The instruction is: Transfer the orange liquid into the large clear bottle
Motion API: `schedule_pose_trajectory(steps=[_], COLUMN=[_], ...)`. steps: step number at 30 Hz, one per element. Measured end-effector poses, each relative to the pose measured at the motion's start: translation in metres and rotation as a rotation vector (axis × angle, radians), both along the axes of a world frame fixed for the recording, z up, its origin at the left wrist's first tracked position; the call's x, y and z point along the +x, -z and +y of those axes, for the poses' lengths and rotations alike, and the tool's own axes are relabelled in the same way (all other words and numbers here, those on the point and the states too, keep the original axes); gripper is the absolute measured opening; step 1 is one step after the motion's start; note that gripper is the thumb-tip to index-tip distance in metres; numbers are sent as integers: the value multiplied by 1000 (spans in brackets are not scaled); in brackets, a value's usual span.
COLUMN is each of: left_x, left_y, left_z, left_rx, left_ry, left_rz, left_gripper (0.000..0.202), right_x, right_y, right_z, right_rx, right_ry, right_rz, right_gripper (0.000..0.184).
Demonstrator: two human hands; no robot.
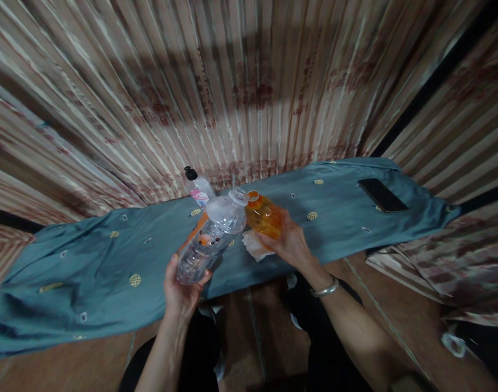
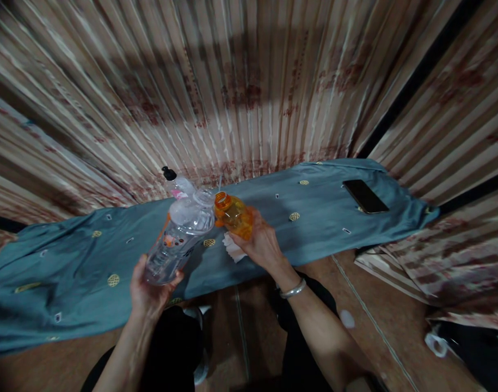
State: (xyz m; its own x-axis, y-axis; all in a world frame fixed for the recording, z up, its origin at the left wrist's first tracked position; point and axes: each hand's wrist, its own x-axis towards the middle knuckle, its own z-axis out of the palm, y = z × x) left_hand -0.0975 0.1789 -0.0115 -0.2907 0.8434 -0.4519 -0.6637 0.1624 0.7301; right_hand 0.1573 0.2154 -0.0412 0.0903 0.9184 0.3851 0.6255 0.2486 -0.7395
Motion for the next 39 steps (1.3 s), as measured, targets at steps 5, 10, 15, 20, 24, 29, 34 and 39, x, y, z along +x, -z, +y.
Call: schedule_pose_trajectory(steps=[5, 10, 15, 20, 24, 29, 34, 39], left_x=[-1, -2, -2, -4, -4, -4, -4, -3], left_y=[-5, -6, -8, -11, -12, -15, -23, -25], left_z=[2, 2, 2, 4, 4, 5, 6, 5], left_rx=[22, 27, 25, 49, 87, 67, 54, 35], left_ry=[6, 6, 7, -9, -9, -5, -15, -26], left_rz=[32, 65, 84, 109, 131, 134, 174, 194], left_gripper=[28, 27, 27, 26, 29, 29, 22, 21], right_x=[0, 1, 1, 3, 4, 5, 5, 5], right_y=[1, 1, 3, 6, 6, 5, 4, 2], right_z=[-1, -2, -2, -1, -1, -1, -1, -1], right_rx=[-8, -11, 8, 0, -12, -28, -37, -57], right_ry=[10, 6, 20, 12, 12, 10, 20, 10], right_rz=[-13, -16, -42, -26, -20, -14, -3, 22], right_gripper=[65, 66, 65, 70, 70, 69, 69, 67])
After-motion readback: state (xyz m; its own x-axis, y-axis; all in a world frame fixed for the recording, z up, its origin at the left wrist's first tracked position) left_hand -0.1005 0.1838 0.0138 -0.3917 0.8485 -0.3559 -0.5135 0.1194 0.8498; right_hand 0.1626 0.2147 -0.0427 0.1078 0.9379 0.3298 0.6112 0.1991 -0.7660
